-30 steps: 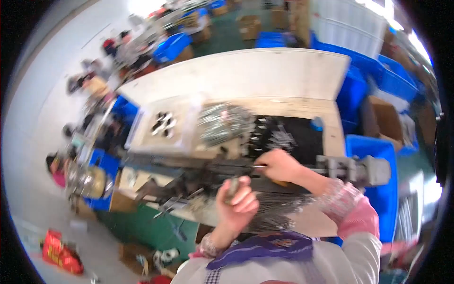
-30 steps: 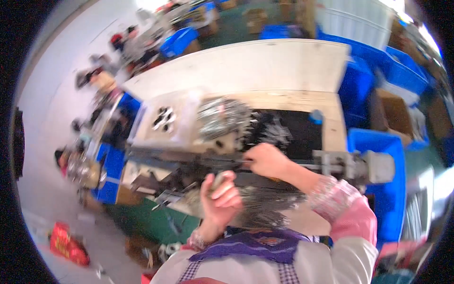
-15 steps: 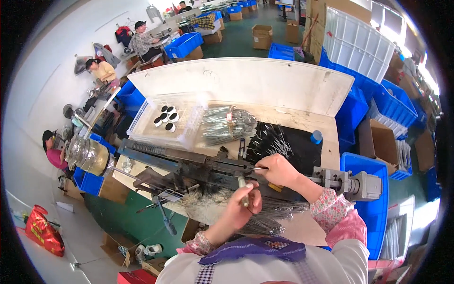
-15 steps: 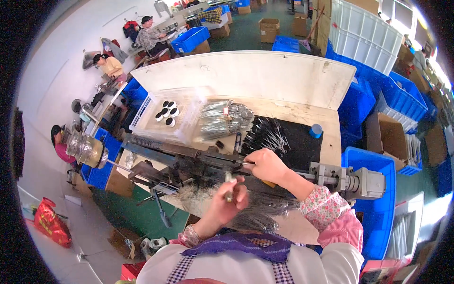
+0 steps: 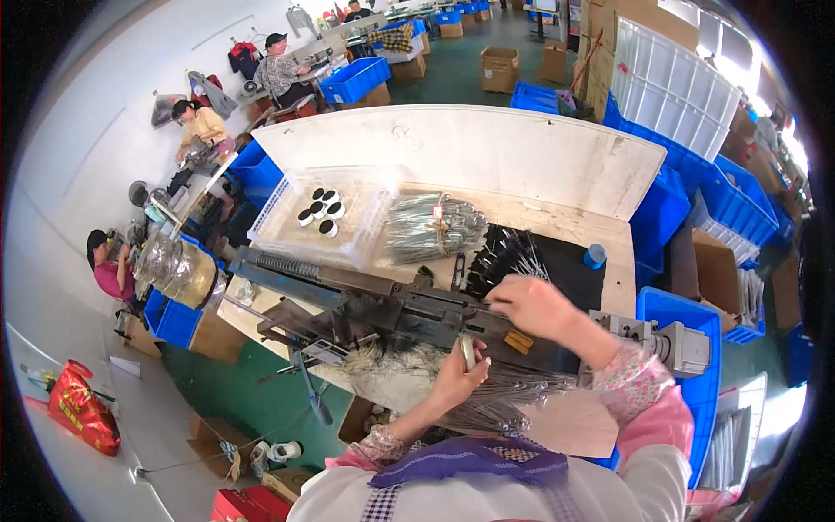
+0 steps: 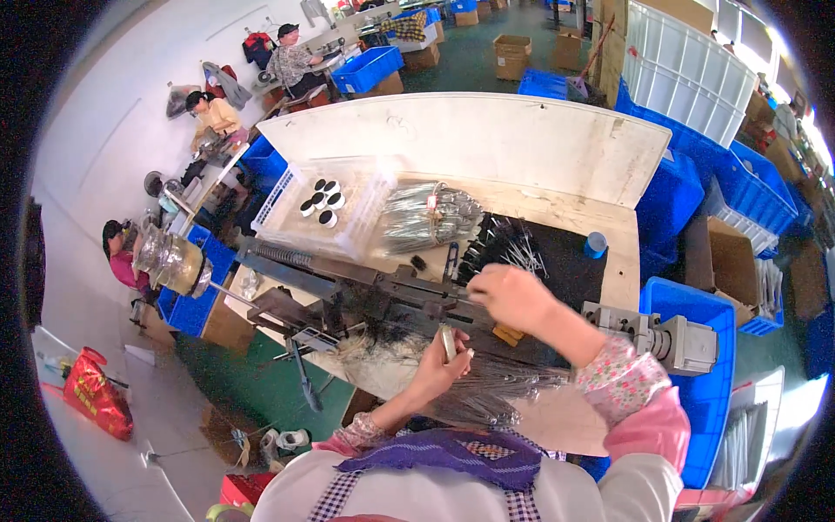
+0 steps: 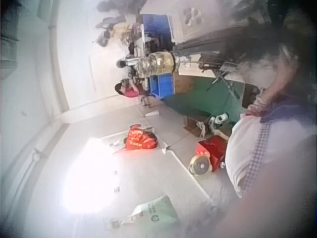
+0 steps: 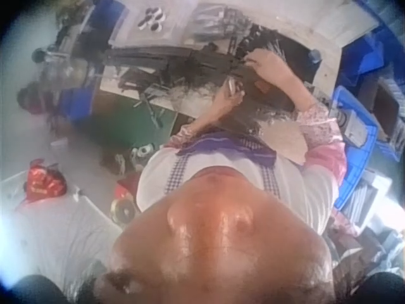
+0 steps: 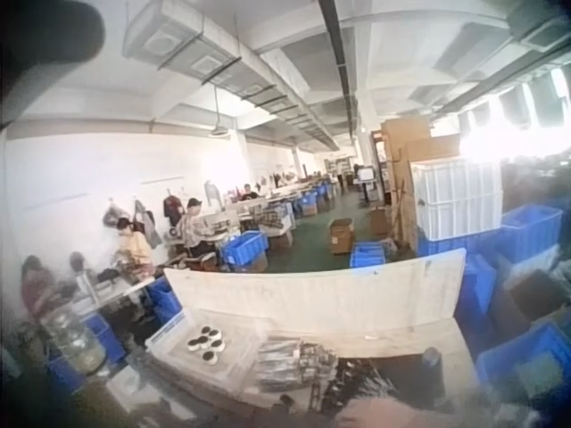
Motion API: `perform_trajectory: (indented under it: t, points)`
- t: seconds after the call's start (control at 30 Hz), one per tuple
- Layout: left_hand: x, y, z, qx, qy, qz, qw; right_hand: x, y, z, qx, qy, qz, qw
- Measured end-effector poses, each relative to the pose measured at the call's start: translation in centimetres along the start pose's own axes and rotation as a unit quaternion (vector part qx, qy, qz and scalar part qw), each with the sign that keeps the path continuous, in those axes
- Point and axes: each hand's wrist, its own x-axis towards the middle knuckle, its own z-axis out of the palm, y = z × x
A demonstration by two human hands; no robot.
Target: The person is assembling small metal hooks or springs using a specialized fixture or manual press on a workbench.
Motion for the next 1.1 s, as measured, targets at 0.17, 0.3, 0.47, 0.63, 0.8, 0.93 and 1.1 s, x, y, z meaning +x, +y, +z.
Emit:
perform_trajectory:
  t: [0.17, 0.3, 0.47, 0.63, 0.8, 0.93, 1.1]
  points:
    - [0.9, -0.2, -0.2, -0.083, 0.002, 0.019, 0.996, 2.1, 5.5, -6.2, -0.122, -0.116, 0.021, 0.986]
    - [1.2, 1.6, -0.3, -0.087, 0.021, 0.009, 0.996, 3.2, 7.6, -5.9, -0.193, -0.239, -0.02, 0.951]
    - [1.4, 0.4, 0.0, -0.115, -0.018, -0.006, 0.993, 4.1, 9.5, -2.1, -0.244, -0.32, -0.098, 0.91]
    - [0.1, 0.4, -0.1, -0.134, -0.032, -0.041, 0.99, 4.0, 9.8, 0.6, -0.28, -0.362, -0.135, 0.879]
    - [0.1, 0.4, -0.3, -0.134, -0.048, -0.047, 0.989, 4.4, 10.3, 1.9, -0.272, -0.319, -0.132, 0.898]
    - [0.7, 0.5, -0.5, -0.134, -0.071, -0.031, 0.988, 5.2, 10.2, 0.3, -0.181, -0.285, -0.065, 0.939]
    - [1.1, 0.8, -0.6, -0.131, -0.069, -0.043, 0.988, 7.2, 7.7, -0.7, 0.007, -0.187, 0.084, 0.979]
